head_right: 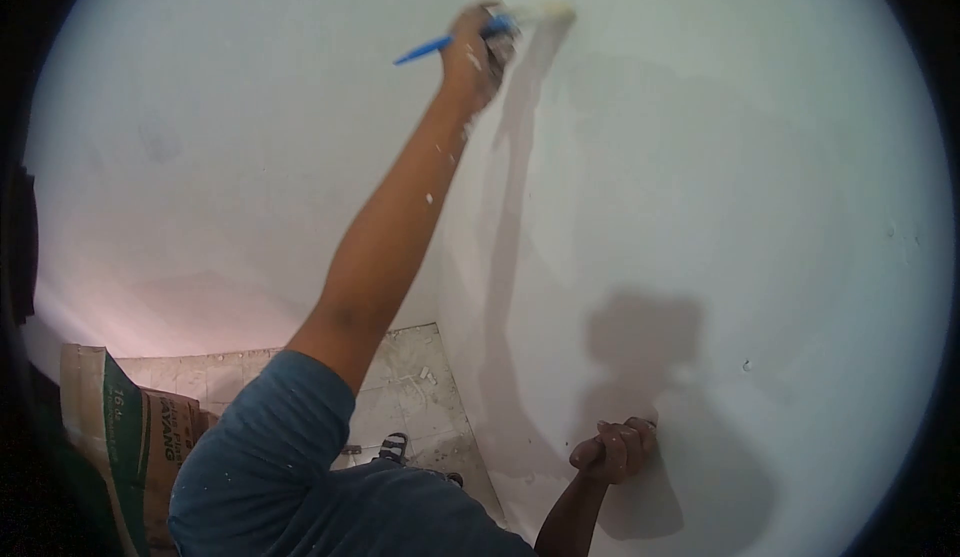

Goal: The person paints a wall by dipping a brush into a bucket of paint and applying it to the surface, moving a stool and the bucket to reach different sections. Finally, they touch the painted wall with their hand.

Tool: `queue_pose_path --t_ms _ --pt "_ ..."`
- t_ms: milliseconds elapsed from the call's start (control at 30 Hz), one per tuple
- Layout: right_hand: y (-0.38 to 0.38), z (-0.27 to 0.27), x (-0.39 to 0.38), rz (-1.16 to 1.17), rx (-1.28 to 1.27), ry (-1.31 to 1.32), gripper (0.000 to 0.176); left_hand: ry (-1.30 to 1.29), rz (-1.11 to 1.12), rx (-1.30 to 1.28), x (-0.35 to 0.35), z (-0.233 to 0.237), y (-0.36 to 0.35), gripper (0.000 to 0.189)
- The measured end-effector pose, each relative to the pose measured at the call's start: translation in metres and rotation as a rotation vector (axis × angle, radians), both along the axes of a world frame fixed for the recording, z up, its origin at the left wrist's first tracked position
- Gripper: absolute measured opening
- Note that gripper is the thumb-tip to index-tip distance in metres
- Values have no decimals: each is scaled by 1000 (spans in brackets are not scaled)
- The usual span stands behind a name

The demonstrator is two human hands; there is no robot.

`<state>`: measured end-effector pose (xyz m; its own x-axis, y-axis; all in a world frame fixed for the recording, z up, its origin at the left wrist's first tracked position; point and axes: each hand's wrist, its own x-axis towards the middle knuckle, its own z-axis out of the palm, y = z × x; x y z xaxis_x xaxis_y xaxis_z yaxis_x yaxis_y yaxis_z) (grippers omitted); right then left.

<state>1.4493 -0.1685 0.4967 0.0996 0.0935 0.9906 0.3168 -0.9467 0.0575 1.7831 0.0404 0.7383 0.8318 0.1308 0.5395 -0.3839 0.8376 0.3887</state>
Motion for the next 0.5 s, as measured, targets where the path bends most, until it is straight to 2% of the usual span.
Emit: queue_pose_path --t_ms 67,100,167,200,233,267,300,333,367,400,433,500 --pt "2 3 2 5 -5 -15 20 22 28 167 -4 -80 -22 12" --pt "2 5 3 6 -13 -35 21 78 -56 164 7 -131 -26 14" --pt "2 8 2 28 -23 -30 24 361 0 318 -9 -213 -13 16" --pt "3 9 2 50 -27 -27 26 418 5 465 -14 -253 -2 14" --pt "1 8 1 49 -29 -26 26 419 4 463 -16 -263 0 14" --pt "-1 6 3 82 -43 -47 29 491 21 571 -16 -270 2 15" --pt "-2 6 7 116 -56 -76 33 557 43 679 -11 -272 3 17" --pt "0 5 8 120 -56 -85 33 461 229 682 4 -250 -10 18" --pt "1 3 7 93 -41 -64 38 365 410 681 25 -217 -25 19" --pt "-1 4 5 62 -31 -39 43 342 525 763 12 -153 -20 27" --pt "-1 7 5 58 -41 -40 43 266 320 655 24 -112 -16 26" --pt "6 10 4 9 -7 -44 49 64 76 335 -9 -31 0 21"
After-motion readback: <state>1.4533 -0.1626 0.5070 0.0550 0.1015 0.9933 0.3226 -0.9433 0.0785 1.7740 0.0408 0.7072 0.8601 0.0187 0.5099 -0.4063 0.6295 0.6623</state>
